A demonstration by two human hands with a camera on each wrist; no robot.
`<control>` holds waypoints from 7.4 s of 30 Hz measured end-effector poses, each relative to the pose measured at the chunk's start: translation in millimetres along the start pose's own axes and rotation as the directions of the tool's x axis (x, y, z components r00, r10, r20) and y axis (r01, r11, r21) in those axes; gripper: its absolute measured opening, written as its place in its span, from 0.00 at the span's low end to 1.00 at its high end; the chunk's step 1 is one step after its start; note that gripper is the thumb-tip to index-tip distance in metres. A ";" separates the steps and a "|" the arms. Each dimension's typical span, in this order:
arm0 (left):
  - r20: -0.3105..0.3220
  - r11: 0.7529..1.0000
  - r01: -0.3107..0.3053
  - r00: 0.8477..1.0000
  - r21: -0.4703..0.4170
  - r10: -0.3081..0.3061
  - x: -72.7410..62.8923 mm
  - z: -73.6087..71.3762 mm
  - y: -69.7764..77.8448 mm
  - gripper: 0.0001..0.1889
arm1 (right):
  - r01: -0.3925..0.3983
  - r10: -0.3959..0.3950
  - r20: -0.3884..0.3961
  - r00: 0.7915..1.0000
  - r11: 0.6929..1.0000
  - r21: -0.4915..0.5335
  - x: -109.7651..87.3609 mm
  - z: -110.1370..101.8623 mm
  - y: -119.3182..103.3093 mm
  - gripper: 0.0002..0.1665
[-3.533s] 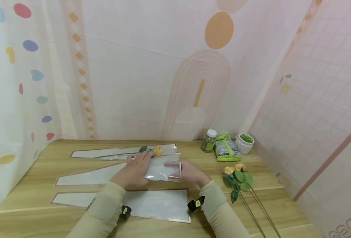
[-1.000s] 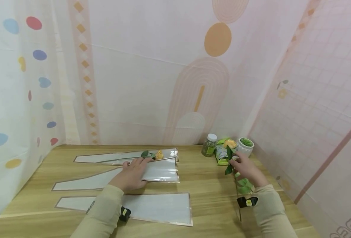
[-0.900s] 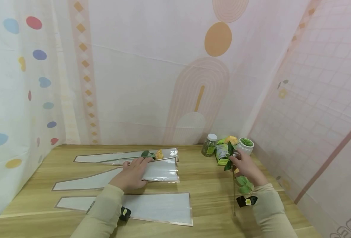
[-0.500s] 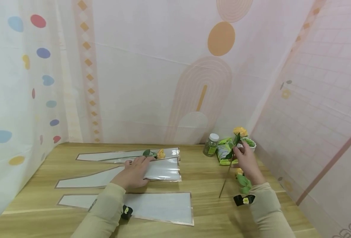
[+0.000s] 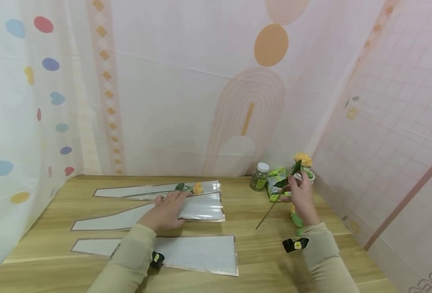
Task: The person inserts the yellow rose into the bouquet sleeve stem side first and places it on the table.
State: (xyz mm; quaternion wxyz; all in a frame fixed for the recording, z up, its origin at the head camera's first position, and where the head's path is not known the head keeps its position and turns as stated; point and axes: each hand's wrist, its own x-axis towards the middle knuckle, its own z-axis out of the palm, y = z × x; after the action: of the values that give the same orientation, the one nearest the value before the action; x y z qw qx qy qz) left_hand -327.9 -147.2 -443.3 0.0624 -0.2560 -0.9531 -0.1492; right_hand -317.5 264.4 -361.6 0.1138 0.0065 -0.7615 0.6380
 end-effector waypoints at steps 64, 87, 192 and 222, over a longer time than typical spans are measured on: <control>0.051 0.998 0.046 0.998 -0.053 -0.043 -10.1 10.2 -9.2 0.54 | 0.018 0.010 -0.060 0.998 0.892 0.452 4.6 72.9 18.8 0.23; -0.007 0.999 -0.008 1.000 -0.051 0.008 -11.3 7.0 -7.1 0.54 | 0.125 -0.077 -0.173 0.982 0.950 0.287 5.2 86.0 22.4 0.19; 0.075 0.989 0.126 0.988 0.077 -0.131 47.1 42.2 67.0 0.30 | 0.203 -0.117 -0.282 0.952 0.932 0.300 -0.5 101.5 36.4 0.13; -0.106 0.959 0.196 0.970 -0.203 -0.221 41.1 13.5 53.4 0.14 | 0.174 -0.097 -0.258 0.961 0.939 0.298 -0.8 103.9 34.7 0.14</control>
State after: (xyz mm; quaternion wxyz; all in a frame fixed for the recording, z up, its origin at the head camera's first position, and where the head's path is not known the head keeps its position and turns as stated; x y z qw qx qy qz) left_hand -336.9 -79.6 -434.5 0.0823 -0.1488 -0.9500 -0.2619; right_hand -339.3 169.6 -412.0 0.2462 0.0006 -0.6273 0.7388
